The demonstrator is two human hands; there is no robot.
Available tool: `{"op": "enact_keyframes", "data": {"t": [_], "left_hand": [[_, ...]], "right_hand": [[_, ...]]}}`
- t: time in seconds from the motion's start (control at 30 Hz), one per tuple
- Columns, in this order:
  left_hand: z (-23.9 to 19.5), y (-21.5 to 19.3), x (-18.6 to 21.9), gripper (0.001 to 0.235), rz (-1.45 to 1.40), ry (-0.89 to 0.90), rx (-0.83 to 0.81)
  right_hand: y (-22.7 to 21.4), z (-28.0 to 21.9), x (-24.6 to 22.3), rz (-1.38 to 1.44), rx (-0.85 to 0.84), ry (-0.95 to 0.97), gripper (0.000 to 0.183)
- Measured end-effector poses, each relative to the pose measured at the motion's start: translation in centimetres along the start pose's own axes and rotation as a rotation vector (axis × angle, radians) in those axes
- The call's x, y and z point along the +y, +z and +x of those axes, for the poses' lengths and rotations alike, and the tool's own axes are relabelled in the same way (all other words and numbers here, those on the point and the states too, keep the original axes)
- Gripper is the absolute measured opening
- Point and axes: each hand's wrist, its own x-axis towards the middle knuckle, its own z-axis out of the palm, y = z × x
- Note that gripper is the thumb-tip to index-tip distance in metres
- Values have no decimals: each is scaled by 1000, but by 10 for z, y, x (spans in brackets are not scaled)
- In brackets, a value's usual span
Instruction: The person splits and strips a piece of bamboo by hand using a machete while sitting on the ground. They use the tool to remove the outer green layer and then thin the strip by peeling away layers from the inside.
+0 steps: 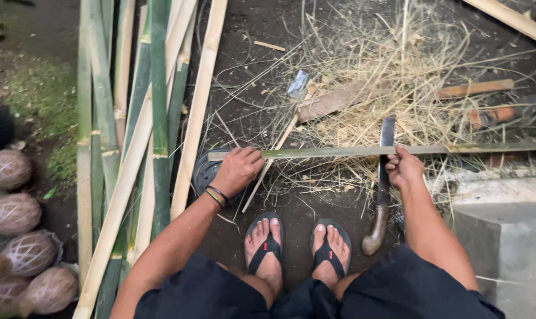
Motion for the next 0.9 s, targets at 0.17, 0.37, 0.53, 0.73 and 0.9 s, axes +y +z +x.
{"op": "enact_keyframes", "data": {"t": [0.17, 0.37, 0.53, 0.73, 0.9], "left_hand": [[28, 8, 6, 11, -113, -146, -17], [64, 2, -16, 25, -398, -153, 145], [49, 19, -13, 32, -101, -274, -500], [65, 7, -21, 23, -155, -368, -674], [83, -2, -25, 33, -514, -521, -911]], "right_hand": [[3, 0, 4, 16, 18, -25, 8], [3, -9, 7, 15, 9, -44, 14], [-1, -22, 9, 63, -28, -76, 11], [5, -41, -7, 76, -99, -135, 12], [9, -56, -21, 15, -73, -191, 10]]}}
